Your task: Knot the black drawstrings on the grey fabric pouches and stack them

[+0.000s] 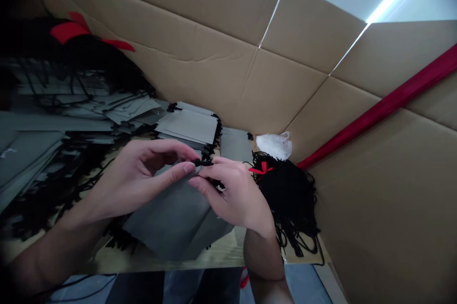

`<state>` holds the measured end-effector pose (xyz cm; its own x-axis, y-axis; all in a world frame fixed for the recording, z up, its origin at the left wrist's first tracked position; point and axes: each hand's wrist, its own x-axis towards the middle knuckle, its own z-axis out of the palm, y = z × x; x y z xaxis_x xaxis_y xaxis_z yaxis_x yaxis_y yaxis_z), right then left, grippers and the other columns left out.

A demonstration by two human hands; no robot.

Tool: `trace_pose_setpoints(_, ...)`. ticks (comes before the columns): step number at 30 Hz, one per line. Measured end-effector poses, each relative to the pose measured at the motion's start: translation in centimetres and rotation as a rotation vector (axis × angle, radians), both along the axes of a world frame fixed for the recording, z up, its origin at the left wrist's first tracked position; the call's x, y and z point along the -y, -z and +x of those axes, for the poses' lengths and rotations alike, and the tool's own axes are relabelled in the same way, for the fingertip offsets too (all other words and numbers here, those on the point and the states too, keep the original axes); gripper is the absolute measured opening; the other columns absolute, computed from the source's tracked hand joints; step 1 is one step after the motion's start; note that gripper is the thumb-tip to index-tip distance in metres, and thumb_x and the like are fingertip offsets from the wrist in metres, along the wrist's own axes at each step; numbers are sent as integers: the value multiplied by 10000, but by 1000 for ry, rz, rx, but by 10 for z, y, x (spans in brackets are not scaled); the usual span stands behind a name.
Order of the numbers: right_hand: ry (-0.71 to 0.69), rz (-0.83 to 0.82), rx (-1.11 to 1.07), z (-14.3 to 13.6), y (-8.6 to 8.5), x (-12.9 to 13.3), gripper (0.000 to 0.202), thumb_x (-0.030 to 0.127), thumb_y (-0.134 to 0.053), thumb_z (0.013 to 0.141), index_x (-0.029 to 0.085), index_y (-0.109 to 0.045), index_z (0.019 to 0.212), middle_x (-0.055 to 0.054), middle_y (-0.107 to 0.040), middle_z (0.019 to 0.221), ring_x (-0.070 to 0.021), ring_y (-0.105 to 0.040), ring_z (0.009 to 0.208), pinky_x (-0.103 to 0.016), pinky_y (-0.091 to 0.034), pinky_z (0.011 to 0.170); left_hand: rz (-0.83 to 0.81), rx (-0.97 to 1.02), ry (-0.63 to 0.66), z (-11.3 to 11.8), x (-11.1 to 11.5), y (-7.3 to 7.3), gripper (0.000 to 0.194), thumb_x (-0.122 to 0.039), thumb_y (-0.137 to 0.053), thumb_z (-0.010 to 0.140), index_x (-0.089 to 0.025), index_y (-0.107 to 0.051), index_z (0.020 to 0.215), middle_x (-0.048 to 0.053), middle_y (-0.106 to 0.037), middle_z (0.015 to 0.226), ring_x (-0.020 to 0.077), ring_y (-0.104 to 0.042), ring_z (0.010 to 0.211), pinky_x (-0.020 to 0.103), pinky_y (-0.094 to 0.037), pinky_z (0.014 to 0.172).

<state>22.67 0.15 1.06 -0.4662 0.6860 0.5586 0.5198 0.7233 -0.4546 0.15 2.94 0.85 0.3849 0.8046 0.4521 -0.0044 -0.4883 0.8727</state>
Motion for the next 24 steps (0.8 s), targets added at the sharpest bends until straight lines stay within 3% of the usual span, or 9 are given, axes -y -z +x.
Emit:
trace_pose_setpoints(3, 36, -47, -76, 4, 0, 0, 82, 273, -861, 1015, 229, -793, 998, 39, -726, 772, -121, -623, 663, -272, -518, 635, 9, -7, -24, -1, -5, 0, 73, -216, -825, 967, -227, -878, 1015, -9, -855, 897, 120, -772, 794, 163, -603, 694)
trace_pose_setpoints(6, 120, -99, -224, 6, 1, 2, 271, 255, -954, 924, 252, -756, 1110, 49, -756, 867, -118, -664, 719, -260, -554, 675, -1, 11, -51, -2, -6, -2, 70, -221, -847, 955, -220, -880, 1017, -3, -858, 906, 123, -772, 794, 165, -591, 676)
trace_pose_setpoints(9, 151, -34, -305, 4, 2, 2, 277, 231, -913, 957, 284, -757, 1180, 29, -797, 1018, -129, -713, 816, -272, -571, 715, -27, 15, -55, -1, -5, -3, 64, -223, -847, 960, -224, -883, 1013, -6, -853, 891, 121, -764, 783, 166, -574, 656)
trace_pose_setpoints(14, 127, 36, -316, -2, 3, -2, 120, 171, -806, 1008, 276, -791, 1065, 22, -792, 935, -140, -709, 770, -294, -558, 660, -36, 42, 27, 2, -5, -2, 78, -203, -833, 971, -227, -868, 1036, -6, -827, 866, 116, -737, 757, 172, -551, 618)
trace_pose_setpoints(18, 123, 40, -347, -5, 4, -2, 133, 151, -794, 993, 275, -780, 1041, 30, -780, 918, -130, -703, 754, -283, -545, 638, -45, 93, 90, 4, -5, 0, 110, -167, -845, 957, -228, -848, 1049, 1, -823, 919, 116, -748, 814, 180, -602, 708)
trace_pose_setpoints(24, 126, 84, -430, -11, 5, -1, 130, 182, -843, 971, 267, -746, 992, 5, -790, 915, -173, -745, 801, -330, -602, 680, 24, 173, -61, 7, -3, 5, 150, -164, -907, 882, -229, -823, 988, 11, -820, 978, 162, -772, 916, 262, -665, 841)
